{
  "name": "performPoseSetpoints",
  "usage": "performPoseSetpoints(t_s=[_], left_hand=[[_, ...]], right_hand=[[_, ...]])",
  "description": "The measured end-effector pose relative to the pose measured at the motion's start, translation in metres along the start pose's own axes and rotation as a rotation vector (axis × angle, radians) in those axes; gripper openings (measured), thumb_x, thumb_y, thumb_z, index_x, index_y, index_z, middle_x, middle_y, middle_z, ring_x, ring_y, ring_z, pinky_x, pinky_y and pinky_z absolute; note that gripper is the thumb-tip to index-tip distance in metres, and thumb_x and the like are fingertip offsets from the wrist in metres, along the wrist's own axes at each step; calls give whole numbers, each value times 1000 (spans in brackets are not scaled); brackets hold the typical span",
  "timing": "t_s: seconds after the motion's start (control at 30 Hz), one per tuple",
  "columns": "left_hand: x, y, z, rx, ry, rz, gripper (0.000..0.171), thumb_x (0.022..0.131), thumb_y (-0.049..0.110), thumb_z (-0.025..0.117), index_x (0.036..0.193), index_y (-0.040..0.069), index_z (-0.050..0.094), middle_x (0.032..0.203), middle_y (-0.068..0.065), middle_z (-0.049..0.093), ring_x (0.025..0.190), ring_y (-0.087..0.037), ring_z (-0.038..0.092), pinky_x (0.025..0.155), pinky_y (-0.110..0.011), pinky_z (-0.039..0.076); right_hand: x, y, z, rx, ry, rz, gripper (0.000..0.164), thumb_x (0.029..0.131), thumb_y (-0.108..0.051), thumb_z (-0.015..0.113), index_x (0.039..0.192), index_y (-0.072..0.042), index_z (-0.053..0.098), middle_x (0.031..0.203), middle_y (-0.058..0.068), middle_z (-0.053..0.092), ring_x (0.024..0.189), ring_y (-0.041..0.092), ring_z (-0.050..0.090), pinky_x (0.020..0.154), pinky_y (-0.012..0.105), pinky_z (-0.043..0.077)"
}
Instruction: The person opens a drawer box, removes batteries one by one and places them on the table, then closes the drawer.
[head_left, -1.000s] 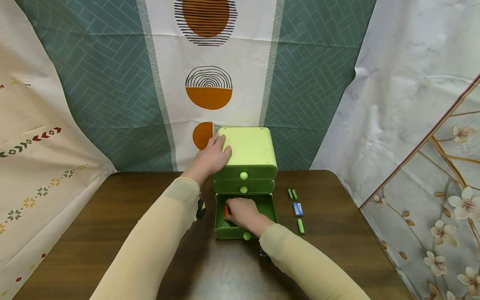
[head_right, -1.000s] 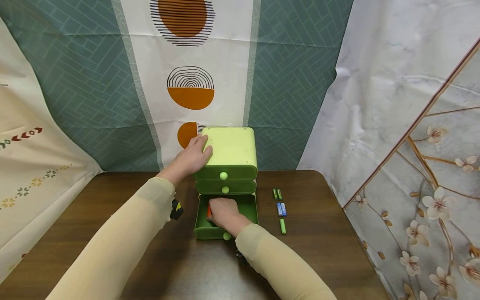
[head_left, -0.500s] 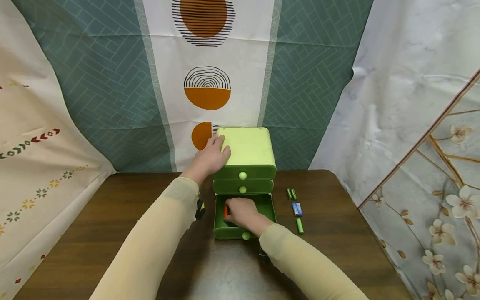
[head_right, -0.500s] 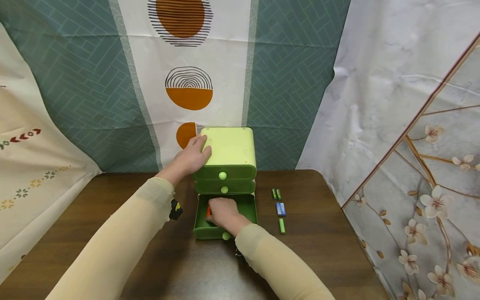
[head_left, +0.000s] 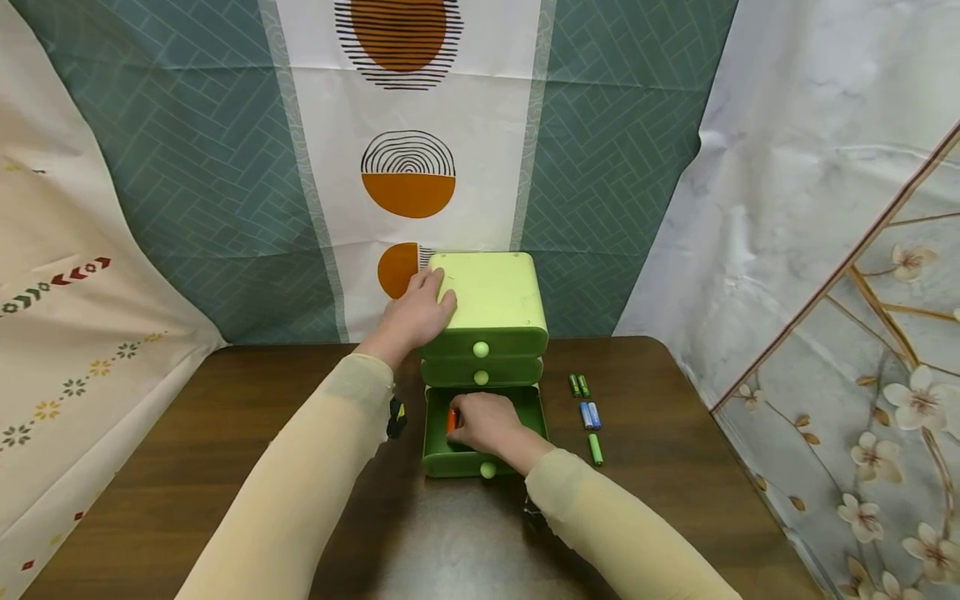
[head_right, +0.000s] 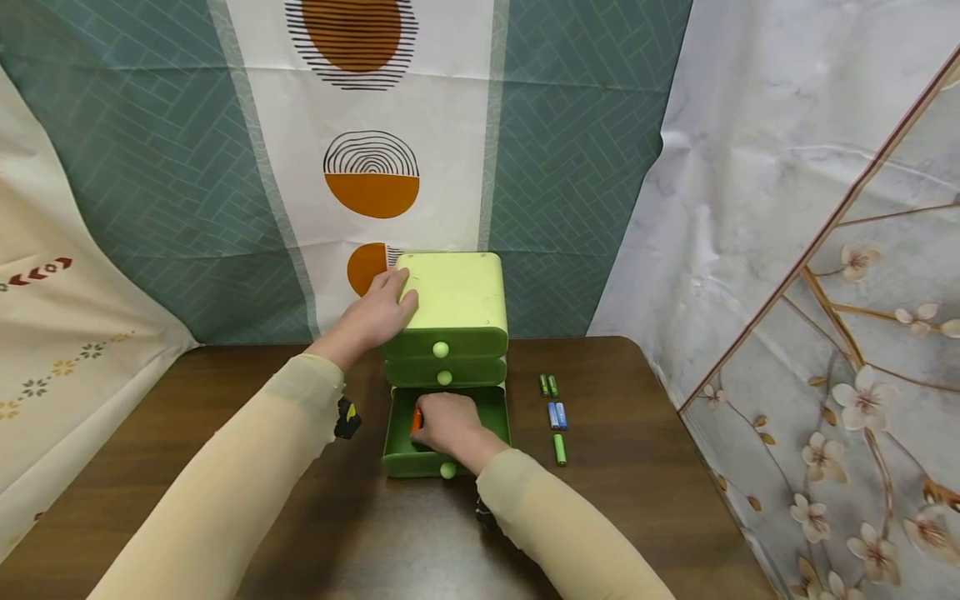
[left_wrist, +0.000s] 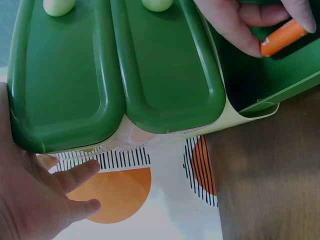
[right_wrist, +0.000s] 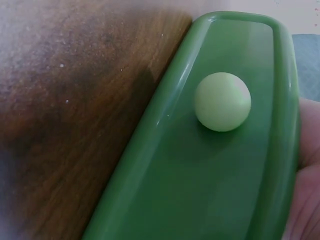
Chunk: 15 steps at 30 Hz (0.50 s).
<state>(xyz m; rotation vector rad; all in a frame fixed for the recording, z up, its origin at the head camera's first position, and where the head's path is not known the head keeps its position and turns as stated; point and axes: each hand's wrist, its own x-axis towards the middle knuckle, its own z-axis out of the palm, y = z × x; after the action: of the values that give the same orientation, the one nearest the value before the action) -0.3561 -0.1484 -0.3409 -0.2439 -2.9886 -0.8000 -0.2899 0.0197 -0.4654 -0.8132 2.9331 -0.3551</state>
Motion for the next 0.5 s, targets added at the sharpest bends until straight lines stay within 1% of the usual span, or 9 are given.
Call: performPoseSetpoints(t_s=[0.03, 0.13, 0.27, 0.4, 0.5], left_hand=[[0, 0, 0, 1, 1, 1, 72, 117, 50, 24, 179, 15, 16, 185, -10, 6, 168, -37, 19, 127, -68, 23], [-2, 0, 0, -2, 4, 4, 72, 117, 50, 25, 179, 15, 16, 185, -10, 6, 167, -37, 19, 127, -69, 22], [-3, 0, 0, -1, 4, 6, 71, 118, 50, 25, 179, 15, 16, 185, -10, 6, 167, -37, 19, 127, -69, 23], [-3, -1, 0, 0, 6, 9, 71, 117, 49, 24, 179, 15, 17, 185, -10, 7, 167, -37, 19, 127, -68, 23], [-2, -1, 0, 0, 10, 12, 71, 117, 49, 24, 179, 14, 17, 185, -10, 7, 167, -37, 19, 127, -69, 23]], right_hand=[[-1, 0, -1, 5, 2, 0, 17, 97, -34, 86, 99, -20, 76, 72, -11, 59, 66, 10, 57, 63, 33, 52], [-5, 2, -2, 18, 3, 5, 21, 98, -35, 86, 109, -19, 78, 72, -12, 60, 66, 9, 57, 64, 33, 52], [-11, 5, -5, 35, 6, 4, 33, 99, -37, 86, 124, -17, 78, 74, -13, 61, 67, 7, 57, 64, 31, 52], [-19, 8, -10, 55, 26, -16, 39, 99, -36, 86, 130, -15, 77, 76, -13, 62, 66, 6, 57, 64, 31, 52], [-26, 9, -17, 70, 41, -33, 40, 99, -36, 86, 131, -15, 77, 75, -13, 61, 65, 6, 56, 63, 31, 51]])
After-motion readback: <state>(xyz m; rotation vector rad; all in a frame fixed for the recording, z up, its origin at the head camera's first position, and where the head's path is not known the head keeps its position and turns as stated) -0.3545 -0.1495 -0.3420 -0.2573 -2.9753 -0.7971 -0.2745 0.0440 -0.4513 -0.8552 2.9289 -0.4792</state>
